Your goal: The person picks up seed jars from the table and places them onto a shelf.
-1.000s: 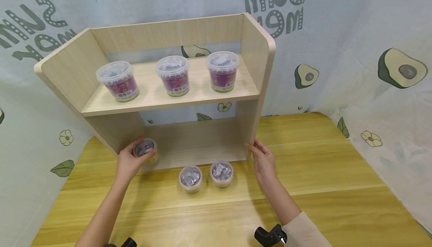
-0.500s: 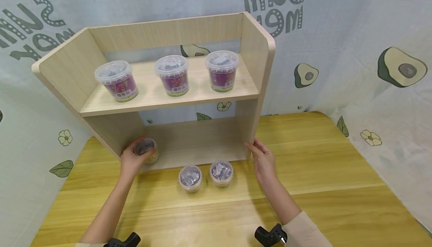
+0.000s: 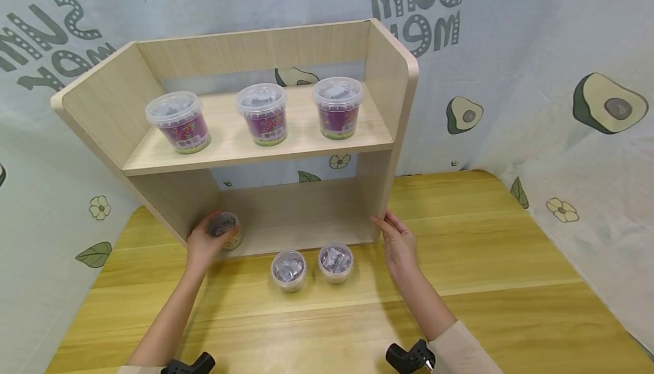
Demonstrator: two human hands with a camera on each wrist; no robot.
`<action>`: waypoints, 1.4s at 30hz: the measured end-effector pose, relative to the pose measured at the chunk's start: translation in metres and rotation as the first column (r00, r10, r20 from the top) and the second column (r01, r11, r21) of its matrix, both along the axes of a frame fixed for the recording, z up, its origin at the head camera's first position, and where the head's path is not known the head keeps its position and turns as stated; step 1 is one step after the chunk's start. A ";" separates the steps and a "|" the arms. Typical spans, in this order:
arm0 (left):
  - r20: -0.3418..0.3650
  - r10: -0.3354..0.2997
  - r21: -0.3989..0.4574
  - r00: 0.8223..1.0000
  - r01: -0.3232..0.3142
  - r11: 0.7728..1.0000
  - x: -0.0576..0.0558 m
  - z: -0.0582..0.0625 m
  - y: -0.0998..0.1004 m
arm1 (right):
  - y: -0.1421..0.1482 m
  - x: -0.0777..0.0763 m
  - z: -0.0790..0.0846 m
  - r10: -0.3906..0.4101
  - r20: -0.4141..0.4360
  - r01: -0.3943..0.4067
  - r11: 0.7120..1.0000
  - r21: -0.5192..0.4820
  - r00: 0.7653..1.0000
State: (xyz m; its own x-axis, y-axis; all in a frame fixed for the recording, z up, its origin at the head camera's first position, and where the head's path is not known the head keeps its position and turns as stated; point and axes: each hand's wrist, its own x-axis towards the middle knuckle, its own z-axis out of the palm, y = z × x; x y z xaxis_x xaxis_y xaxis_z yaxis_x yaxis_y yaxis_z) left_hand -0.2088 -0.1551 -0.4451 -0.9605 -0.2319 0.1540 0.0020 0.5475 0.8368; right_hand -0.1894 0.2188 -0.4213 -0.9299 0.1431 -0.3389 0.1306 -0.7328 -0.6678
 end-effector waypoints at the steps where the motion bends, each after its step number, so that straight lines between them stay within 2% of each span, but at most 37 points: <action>1: -0.002 -0.001 -0.005 1.000 0.001 1.000 0.000 0.000 0.000 | 0.000 0.000 0.000 0.002 0.000 -0.002 1.000 0.003 1.000; 10: 0.012 -0.019 -0.019 1.000 0.019 1.000 -0.001 0.001 0.000 | 0.000 0.001 0.001 0.021 0.001 -0.021 1.000 0.009 1.000; 24: -0.039 -0.027 0.026 0.999 0.028 0.999 -0.002 0.016 0.003 | 0.000 0.001 0.001 0.014 -0.001 -0.014 1.000 0.007 1.000; 28: -0.063 -0.032 0.043 0.997 0.034 0.999 -0.001 0.023 0.004 | 0.000 0.001 0.001 0.007 0.000 -0.007 1.000 0.009 1.000; 36: -0.141 -0.034 0.121 0.989 0.052 0.991 0.006 0.046 0.012 | 0.000 0.002 0.002 0.015 -0.001 -0.015 1.000 0.014 1.000; 42: -0.132 -0.043 0.126 0.990 0.060 0.990 0.008 0.051 0.014 | 0.000 0.002 0.002 0.028 -0.002 -0.028 0.999 0.014 1.000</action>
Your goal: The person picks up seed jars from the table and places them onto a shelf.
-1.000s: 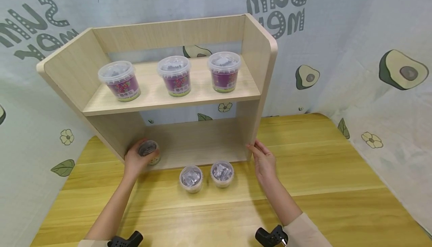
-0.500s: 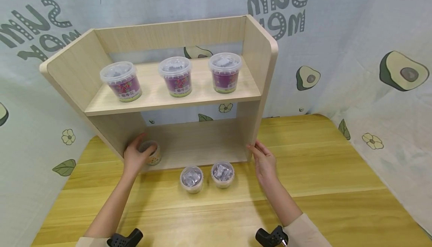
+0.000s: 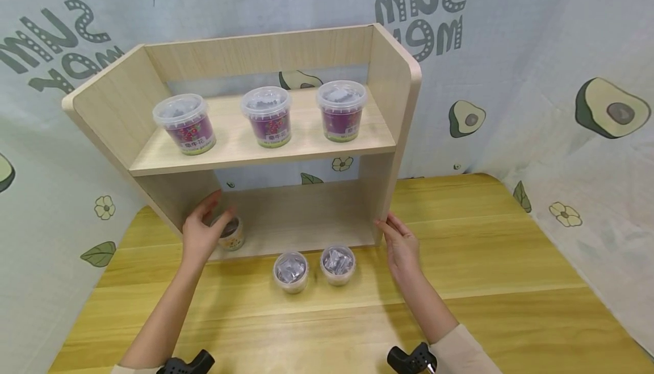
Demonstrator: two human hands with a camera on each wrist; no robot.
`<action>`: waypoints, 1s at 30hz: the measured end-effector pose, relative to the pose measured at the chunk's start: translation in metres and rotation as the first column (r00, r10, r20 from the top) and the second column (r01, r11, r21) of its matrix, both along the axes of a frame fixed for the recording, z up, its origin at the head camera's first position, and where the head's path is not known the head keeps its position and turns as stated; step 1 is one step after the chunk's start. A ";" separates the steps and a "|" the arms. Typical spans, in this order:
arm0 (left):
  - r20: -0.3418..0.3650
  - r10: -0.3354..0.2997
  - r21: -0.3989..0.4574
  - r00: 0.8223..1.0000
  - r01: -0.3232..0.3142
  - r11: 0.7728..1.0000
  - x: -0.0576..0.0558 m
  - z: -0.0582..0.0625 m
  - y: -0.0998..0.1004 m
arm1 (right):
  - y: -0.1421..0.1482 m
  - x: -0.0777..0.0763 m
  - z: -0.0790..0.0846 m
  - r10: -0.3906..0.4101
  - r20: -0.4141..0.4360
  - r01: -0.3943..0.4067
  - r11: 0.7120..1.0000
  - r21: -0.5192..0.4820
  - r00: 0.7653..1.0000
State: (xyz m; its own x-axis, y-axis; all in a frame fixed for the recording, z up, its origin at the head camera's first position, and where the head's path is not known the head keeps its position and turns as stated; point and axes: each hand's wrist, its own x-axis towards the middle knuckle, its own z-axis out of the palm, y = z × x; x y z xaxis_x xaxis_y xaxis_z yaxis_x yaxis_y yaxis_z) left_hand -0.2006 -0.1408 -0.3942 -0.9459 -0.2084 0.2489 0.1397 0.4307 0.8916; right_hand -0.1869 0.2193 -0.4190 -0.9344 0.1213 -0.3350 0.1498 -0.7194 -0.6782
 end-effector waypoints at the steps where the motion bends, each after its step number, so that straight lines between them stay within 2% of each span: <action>1: 0.001 0.002 -0.001 1.000 -0.002 1.000 0.000 0.000 0.000 | 0.000 0.000 0.000 0.004 -0.001 -0.004 1.000 0.004 1.000; 10: 0.005 0.006 0.009 1.000 -0.006 1.000 0.005 -0.005 0.005 | 0.000 0.000 -0.002 -0.009 -0.009 0.009 1.000 -0.004 1.000; 18: -0.024 -0.034 0.017 0.999 0.034 0.999 0.019 -0.013 0.021 | 0.000 0.000 -0.001 -0.018 0.018 0.018 0.999 -0.032 1.000; 24: -0.033 -0.090 0.081 0.995 0.093 0.992 0.032 -0.024 0.038 | 0.001 0.000 0.000 -0.016 0.026 0.017 0.999 -0.036 1.000; 30: -0.077 -0.119 0.084 0.990 0.125 0.989 0.039 -0.035 0.053 | 0.000 0.001 0.000 -0.008 0.022 0.009 1.000 -0.022 1.000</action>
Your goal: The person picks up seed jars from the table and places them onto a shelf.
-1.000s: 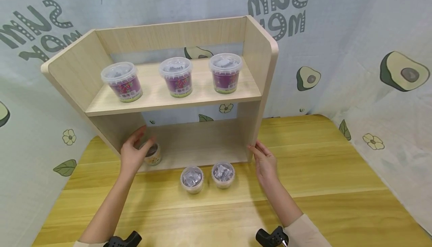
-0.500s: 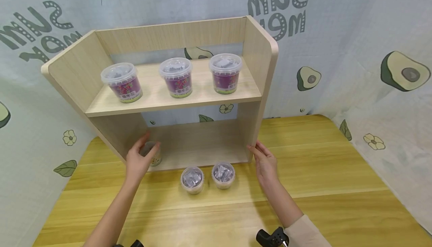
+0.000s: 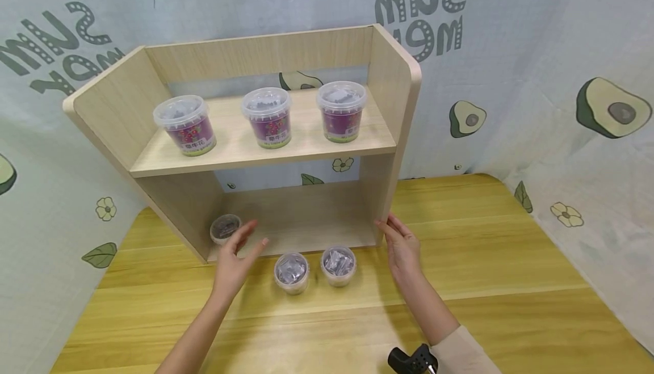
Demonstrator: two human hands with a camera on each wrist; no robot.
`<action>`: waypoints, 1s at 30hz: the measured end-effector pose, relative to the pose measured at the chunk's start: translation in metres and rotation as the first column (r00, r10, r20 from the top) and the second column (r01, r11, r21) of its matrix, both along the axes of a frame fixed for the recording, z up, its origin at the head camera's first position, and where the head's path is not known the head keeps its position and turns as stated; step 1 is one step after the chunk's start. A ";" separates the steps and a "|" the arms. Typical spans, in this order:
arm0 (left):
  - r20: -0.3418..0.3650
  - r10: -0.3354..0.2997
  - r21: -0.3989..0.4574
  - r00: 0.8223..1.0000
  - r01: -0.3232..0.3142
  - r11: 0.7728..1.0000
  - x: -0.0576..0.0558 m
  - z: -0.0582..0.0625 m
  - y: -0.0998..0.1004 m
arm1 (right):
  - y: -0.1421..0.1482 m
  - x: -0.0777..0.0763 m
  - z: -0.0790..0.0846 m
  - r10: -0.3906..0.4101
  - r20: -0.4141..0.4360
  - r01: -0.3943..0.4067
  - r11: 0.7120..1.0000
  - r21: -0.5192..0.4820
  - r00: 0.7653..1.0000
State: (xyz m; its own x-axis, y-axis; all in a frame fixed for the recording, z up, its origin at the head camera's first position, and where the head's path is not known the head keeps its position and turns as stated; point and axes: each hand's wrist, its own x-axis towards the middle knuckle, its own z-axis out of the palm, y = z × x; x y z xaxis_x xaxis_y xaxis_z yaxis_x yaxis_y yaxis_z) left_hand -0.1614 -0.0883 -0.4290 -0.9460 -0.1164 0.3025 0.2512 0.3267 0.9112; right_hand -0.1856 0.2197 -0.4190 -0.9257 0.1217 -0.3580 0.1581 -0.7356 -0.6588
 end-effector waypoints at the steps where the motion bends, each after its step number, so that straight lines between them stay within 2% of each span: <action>1: -0.003 -0.004 0.002 1.000 0.004 1.000 0.001 -0.001 0.002 | 0.000 0.000 0.000 0.002 -0.003 -0.002 1.000 0.000 1.000; 10: 0.041 -0.010 0.018 0.999 0.009 1.000 0.004 -0.006 0.009 | 0.000 0.001 0.000 0.005 -0.016 -0.005 1.000 0.004 1.000; 14: 0.050 -0.010 -0.042 0.999 0.012 0.999 0.006 -0.010 0.012 | 0.000 0.000 0.000 0.007 -0.014 -0.007 1.000 0.003 1.000; 20: 0.099 -0.057 -0.124 0.993 0.069 0.990 0.011 -0.021 0.021 | 0.000 0.000 0.000 0.012 -0.017 -0.012 1.000 -0.008 1.000; 30: 0.125 -0.100 -0.087 0.987 0.111 0.990 0.020 -0.031 0.034 | 0.001 0.001 0.000 0.015 -0.015 -0.015 1.000 -0.026 1.000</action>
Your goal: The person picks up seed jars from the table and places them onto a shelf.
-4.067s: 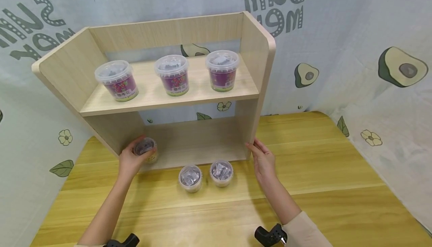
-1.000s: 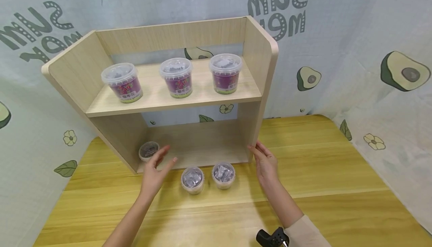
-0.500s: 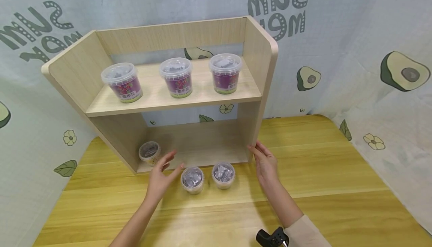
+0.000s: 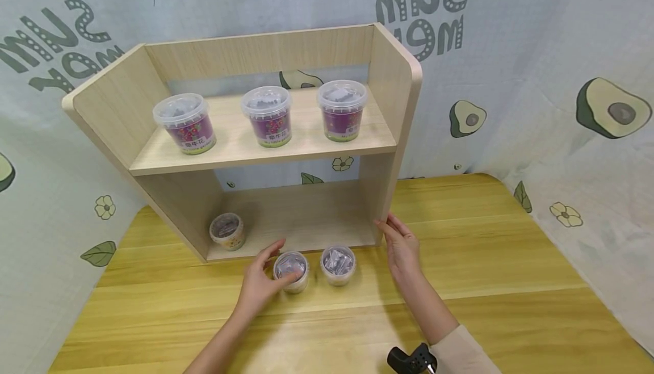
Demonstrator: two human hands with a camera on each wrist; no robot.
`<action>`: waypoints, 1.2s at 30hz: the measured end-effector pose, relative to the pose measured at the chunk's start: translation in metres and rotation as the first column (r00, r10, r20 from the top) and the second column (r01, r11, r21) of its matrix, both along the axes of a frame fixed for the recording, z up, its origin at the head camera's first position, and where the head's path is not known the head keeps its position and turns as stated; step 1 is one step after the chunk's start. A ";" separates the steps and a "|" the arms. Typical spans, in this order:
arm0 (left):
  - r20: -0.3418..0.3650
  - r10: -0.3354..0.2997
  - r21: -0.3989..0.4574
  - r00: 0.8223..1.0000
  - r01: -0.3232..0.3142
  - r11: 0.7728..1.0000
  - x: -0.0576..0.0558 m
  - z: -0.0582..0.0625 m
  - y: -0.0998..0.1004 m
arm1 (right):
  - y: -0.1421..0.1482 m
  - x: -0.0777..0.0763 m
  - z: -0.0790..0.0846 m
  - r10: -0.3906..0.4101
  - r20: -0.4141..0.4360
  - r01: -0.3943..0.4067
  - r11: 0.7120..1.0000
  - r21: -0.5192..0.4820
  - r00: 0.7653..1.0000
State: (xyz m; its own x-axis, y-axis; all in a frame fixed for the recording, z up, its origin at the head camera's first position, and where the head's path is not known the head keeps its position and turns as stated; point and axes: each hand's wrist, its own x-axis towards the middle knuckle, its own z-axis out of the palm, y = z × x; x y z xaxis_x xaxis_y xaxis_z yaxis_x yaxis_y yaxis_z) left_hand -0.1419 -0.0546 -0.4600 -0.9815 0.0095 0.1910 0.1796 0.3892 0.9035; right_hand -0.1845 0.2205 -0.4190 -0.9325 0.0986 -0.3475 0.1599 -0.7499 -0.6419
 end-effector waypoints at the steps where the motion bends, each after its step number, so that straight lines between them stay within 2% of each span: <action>1: 0.001 -0.003 0.005 1.000 0.003 1.000 0.001 -0.001 0.001 | 0.000 0.000 0.000 0.003 0.000 -0.003 1.000 -0.001 1.000; 7: -0.018 -0.003 0.013 1.000 0.003 1.000 0.003 -0.005 0.003 | 0.000 0.000 -0.002 0.000 -0.016 0.000 1.000 0.003 1.000; 23: -0.066 0.002 -0.062 0.998 -0.006 0.998 0.009 -0.013 0.007 | -0.001 0.000 -0.001 -0.012 -0.013 0.013 1.000 0.014 1.000; 36: -0.064 -0.003 -0.050 0.998 -0.001 0.999 0.009 -0.010 0.007 | -0.002 0.000 -0.001 -0.013 -0.005 0.013 0.999 0.037 1.000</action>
